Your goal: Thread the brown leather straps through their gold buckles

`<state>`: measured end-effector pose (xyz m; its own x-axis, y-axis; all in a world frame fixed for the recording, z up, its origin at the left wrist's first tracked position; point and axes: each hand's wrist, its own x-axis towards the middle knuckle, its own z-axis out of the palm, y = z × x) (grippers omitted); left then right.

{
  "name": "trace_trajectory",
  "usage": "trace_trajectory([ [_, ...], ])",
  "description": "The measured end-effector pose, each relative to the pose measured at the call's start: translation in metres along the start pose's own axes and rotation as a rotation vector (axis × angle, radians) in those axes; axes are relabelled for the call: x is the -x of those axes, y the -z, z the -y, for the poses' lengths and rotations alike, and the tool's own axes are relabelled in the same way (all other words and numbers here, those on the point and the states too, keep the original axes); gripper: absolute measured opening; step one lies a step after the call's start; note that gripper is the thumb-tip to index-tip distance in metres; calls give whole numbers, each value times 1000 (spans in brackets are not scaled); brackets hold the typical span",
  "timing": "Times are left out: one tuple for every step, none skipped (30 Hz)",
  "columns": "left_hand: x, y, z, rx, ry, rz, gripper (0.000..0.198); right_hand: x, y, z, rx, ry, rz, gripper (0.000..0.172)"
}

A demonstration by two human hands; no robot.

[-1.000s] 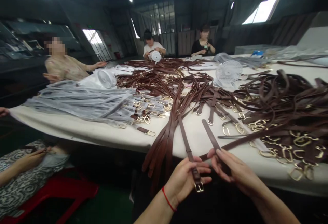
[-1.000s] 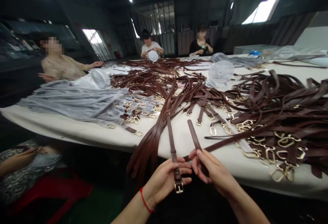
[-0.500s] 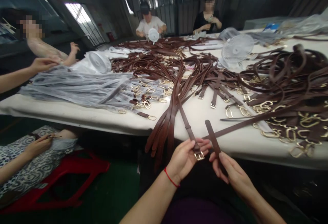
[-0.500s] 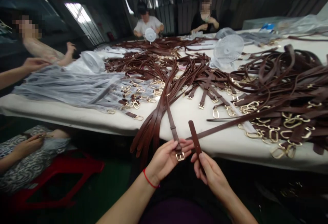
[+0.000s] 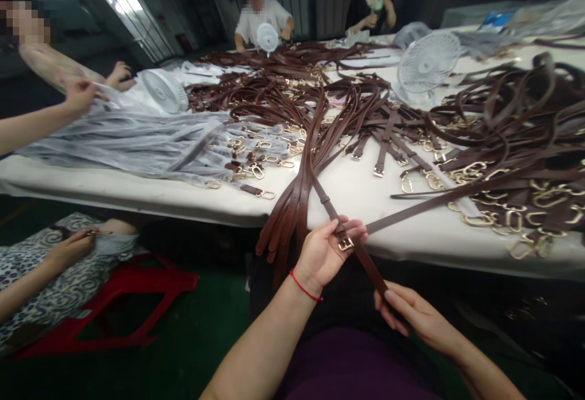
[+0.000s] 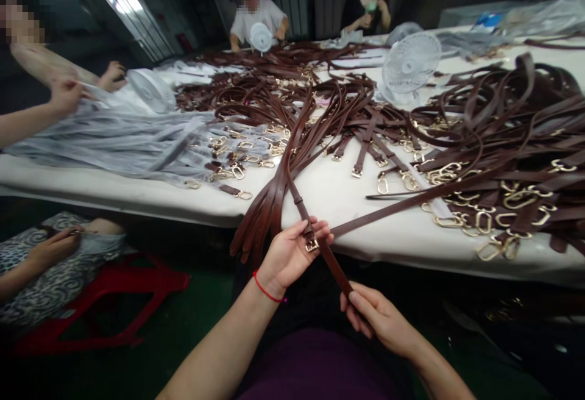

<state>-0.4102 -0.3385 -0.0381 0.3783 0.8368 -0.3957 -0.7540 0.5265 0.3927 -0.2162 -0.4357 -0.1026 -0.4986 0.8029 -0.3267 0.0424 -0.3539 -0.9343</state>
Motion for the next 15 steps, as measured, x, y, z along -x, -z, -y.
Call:
trace_trajectory([
  [0,0,-1,10,4,-9,13,-2,2,0,8,-3,12,42],
  [-1,-1,-2,18,5,-9,12,-5,3,0,20,-6,20,42],
  [0,-2,-2,24,6,0,12,-7,5,1,32,-7,23,43],
  [0,-3,-3,28,6,13,11,-9,5,2,43,-3,17,43],
  [1,-5,-3,32,8,26,11,-11,5,3,54,6,6,44],
  [1,-7,-3,35,12,35,11,-13,5,4,61,19,-6,44],
  [2,-9,-3,39,12,39,12,-16,4,5,67,34,-15,44],
  [2,-11,-3,42,8,39,13,-19,2,7,74,48,-23,44],
  [3,-13,-2,43,-2,36,15,-22,0,8,82,60,-31,43],
  [3,-14,-1,42,-20,34,16,-25,-1,9,89,69,-43,43],
  [3,-14,-1,39,-41,32,17,-28,-3,10,94,74,-57,43],
  [3,-14,-1,35,-65,30,19,-31,-5,11,98,74,-74,44],
  [2,-13,-1,33,-87,28,21,-34,-7,12,100,71,-87,44],
  [2,-13,-1,34,-104,28,24,-37,-9,12,98,66,-94,45],
  [1,-13,-2,40,-119,32,27,-39,-11,13,95,62,-96,46],
])
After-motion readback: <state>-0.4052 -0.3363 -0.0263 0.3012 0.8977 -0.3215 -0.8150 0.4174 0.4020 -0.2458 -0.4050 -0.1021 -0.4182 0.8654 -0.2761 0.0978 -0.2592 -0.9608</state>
